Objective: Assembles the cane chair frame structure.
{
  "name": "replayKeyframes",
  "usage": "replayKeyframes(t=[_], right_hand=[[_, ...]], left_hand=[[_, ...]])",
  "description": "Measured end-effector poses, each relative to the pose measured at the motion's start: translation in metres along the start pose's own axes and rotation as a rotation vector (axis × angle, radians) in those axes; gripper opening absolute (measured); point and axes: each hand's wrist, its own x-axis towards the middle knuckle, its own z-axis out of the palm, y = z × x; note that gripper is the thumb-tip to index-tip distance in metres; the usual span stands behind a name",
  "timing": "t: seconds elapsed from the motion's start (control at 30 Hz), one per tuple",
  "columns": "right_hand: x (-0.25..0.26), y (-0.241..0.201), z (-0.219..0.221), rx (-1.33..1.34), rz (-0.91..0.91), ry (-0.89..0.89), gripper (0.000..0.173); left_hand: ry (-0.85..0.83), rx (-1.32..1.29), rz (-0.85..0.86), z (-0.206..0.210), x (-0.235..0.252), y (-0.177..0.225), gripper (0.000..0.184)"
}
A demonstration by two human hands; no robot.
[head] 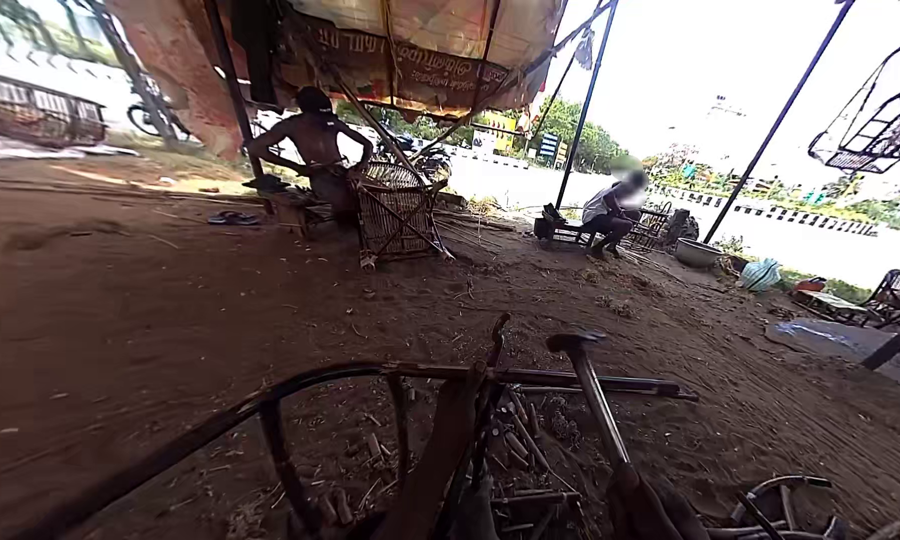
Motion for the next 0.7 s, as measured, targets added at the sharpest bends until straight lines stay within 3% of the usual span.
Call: replayKeyframes(t=[0.1, 0.17, 0.4, 0.7], right_hand=[[-0.014, -0.021, 0.013, 0.009, -0.397, 0.152, 0.052], [-0.012, -0.01, 0.023, -0.018, -0.481, 0.201, 0.055], [-0.004, 0.03, 0.022, -0.027, -0.229, 0.02, 0.052], [0.008, 0.04, 0.024, -0.087, -0.144, 0.004, 0.055]], left_hand=[[0.001, 0.046, -0.037, -0.001, -0.007, -0.002, 0.055], [-0.017, 0.042, -0.041, -0.002, -0.008, 0.002, 0.055], [-0.013, 0.091, -0.026, -0.004, -0.018, 0.006, 0.052], [0.041, 0.154, 0.036, -0.002, -0.026, 0.01, 0.044]])
